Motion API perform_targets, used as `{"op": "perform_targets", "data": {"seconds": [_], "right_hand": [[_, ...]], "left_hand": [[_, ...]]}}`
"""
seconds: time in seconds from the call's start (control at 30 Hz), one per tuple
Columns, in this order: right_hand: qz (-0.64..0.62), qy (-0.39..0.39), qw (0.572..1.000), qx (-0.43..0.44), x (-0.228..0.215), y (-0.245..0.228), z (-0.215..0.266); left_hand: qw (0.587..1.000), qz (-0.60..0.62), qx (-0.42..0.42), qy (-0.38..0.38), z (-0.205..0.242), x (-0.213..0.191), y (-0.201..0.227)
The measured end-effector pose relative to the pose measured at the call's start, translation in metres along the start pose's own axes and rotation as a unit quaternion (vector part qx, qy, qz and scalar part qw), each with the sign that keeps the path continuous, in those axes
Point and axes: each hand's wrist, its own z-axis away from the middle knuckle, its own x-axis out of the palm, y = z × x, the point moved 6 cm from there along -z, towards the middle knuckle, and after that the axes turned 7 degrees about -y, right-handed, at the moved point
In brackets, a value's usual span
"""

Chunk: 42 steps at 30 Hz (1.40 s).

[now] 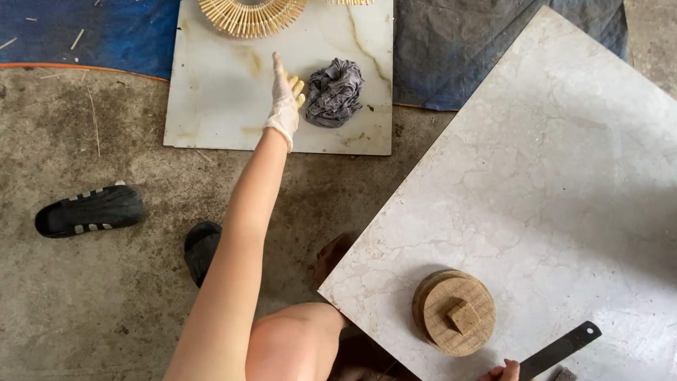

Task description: The recorder uses a metal file and pliers to smooth and finish a circular bamboo decorative item.

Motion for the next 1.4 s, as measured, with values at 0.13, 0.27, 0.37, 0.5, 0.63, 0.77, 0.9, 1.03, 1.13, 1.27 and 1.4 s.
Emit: {"op": "perform_targets", "data": {"seconds": [0.13, 0.27, 0.37, 0.5, 0.63, 0.77, 0.9, 1.03, 1.13, 1.27, 1.4], "right_hand": [[0.038, 0.020, 0.998, 0.042, -0.027, 0.040, -0.044], [0.055, 0.024, 0.996, 0.062, -0.034, 0.068, -0.054], [0.046, 0.033, 0.997, 0.061, -0.050, 0.074, -0.037], [0.014, 0.031, 0.998, 0.047, -0.023, 0.077, -0.034], [-0.001, 0.013, 1.000, 0.026, -0.006, 0.063, -0.046], [0.000, 0.001, 1.000, 0.005, -0.023, 0.044, -0.059], [-0.004, -0.003, 1.000, 0.001, -0.019, -0.012, -0.030], [0.060, 0.017, 0.989, -0.132, 0.042, -0.142, 0.106], [0.092, 0.004, 0.986, -0.137, 0.048, -0.153, 0.113], [0.120, 0.000, 0.981, -0.152, 0.055, -0.171, 0.130], [0.145, 0.010, 0.978, -0.149, 0.059, -0.183, 0.139]], "left_hand": [[0.994, -0.083, -0.045, -0.056, -0.032, 0.006, -0.054], [0.817, -0.555, 0.089, -0.131, -0.077, 0.005, -0.135], [0.552, -0.809, 0.184, -0.088, 0.016, 0.060, -0.081], [0.435, -0.809, 0.395, 0.002, 0.007, 0.074, -0.074], [0.306, -0.930, 0.170, -0.109, -0.013, 0.045, -0.095], [0.306, -0.914, 0.248, -0.097, 0.014, -0.003, -0.079], [0.387, -0.896, 0.214, -0.045, 0.021, -0.086, -0.039], [0.436, -0.888, 0.131, 0.058, -0.003, -0.172, -0.024], [0.417, -0.900, 0.064, 0.108, -0.005, -0.184, -0.001], [0.342, -0.924, -0.134, 0.110, 0.006, -0.172, 0.021], [0.346, -0.913, -0.175, 0.124, 0.006, -0.174, 0.028]]}}
